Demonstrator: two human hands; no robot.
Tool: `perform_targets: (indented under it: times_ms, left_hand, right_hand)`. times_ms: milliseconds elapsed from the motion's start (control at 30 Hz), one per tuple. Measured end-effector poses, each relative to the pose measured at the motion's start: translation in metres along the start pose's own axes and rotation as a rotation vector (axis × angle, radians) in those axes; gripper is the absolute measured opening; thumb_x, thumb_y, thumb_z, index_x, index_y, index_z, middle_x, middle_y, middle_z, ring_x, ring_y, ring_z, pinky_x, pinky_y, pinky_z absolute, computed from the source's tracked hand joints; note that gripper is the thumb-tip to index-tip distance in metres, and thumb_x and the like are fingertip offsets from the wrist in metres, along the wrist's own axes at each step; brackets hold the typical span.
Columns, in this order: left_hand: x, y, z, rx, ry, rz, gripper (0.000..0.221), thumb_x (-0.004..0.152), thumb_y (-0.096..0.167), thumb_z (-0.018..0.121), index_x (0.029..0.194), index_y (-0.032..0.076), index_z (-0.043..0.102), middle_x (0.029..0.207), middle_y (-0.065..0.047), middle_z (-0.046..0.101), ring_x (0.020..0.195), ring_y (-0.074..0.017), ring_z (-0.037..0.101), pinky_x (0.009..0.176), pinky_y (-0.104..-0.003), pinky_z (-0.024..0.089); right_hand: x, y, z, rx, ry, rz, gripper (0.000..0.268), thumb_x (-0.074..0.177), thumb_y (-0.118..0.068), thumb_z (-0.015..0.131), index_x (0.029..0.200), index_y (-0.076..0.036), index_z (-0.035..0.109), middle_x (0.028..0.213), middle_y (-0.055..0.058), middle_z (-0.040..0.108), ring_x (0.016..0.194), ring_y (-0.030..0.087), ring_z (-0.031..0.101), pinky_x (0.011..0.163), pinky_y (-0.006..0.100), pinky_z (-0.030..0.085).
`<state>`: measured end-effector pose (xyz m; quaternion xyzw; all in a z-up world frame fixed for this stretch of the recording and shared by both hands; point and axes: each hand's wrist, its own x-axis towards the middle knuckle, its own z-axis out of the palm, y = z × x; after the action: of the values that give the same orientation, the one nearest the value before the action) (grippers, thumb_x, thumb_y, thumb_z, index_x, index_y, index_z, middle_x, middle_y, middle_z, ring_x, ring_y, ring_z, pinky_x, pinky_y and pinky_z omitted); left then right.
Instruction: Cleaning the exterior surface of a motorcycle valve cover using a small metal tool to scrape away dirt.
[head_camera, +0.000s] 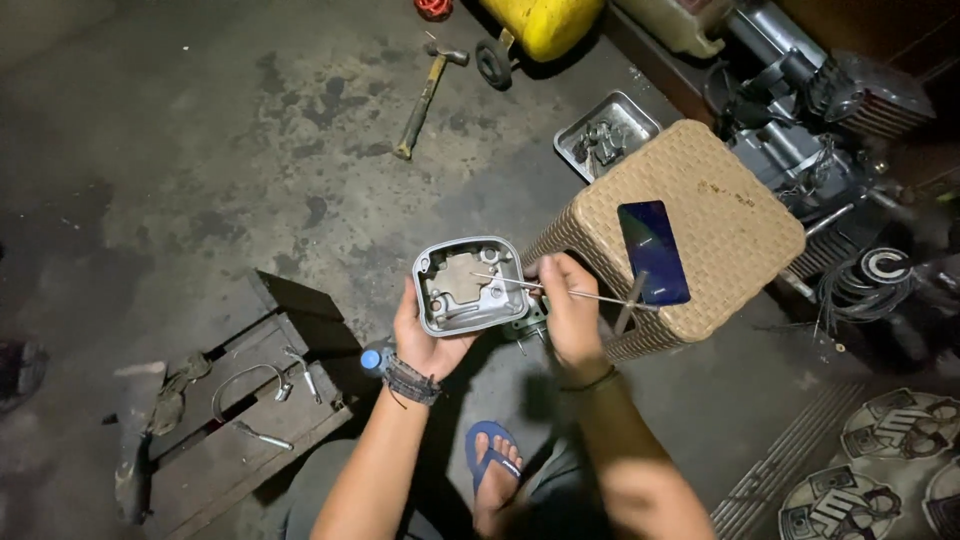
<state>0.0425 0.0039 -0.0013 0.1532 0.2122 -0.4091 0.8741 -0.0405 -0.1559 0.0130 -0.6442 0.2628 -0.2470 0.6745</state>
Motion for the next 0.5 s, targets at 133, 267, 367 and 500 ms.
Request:
perform_targets:
  times_ms: [133, 267, 367, 500]
  left_hand:
    - [0.008, 0.003, -0.017, -0.009, -0.004, 0.017, 0.065, 0.086, 0.061, 0.06, 0.117, 0.005, 0.068, 0.112, -0.018, 0.073, 0.103, -0.0421, 0.069, 0.09, -0.061, 0.057]
    - [0.02, 0.006, -0.03, 0.022, -0.015, 0.02, 0.064, 0.084, 0.062, 0.062, 0.116, 0.006, 0.07, 0.113, -0.019, 0.073, 0.105, -0.042, 0.07, 0.091, -0.061, 0.056]
    - [0.019, 0.006, -0.03, 0.023, 0.004, 0.014, 0.064, 0.085, 0.062, 0.062, 0.115, 0.006, 0.07, 0.111, -0.019, 0.073, 0.103, -0.0417, 0.07, 0.09, -0.061, 0.056]
    - [0.012, 0.007, -0.015, 0.007, 0.029, 0.01, 0.065, 0.085, 0.063, 0.061, 0.114, 0.005, 0.069, 0.11, -0.019, 0.073, 0.103, -0.0422, 0.07, 0.09, -0.062, 0.056]
  right_hand:
    - [0.008, 0.008, -0.004, -0.105, -0.043, 0.005, 0.025, 0.103, -0.024, 0.069, 0.086, -0.007, 0.073, 0.066, 0.003, 0.06, 0.063, 0.011, 0.055, 0.059, 0.024, 0.047]
    - [0.015, 0.01, 0.0, -0.149, -0.068, 0.024, 0.022, 0.103, -0.024, 0.07, 0.086, -0.01, 0.072, 0.063, 0.0, 0.058, 0.06, 0.008, 0.052, 0.058, 0.022, 0.046]
    - [0.013, 0.003, 0.004, -0.147, -0.079, 0.026, 0.022, 0.103, -0.022, 0.07, 0.086, -0.008, 0.072, 0.064, 0.001, 0.057, 0.062, 0.009, 0.052, 0.06, 0.023, 0.046]
    - [0.012, 0.005, 0.006, -0.142, -0.086, 0.023, 0.022, 0.104, -0.022, 0.069, 0.088, -0.007, 0.073, 0.067, 0.0, 0.056, 0.065, 0.01, 0.052, 0.063, 0.024, 0.046]
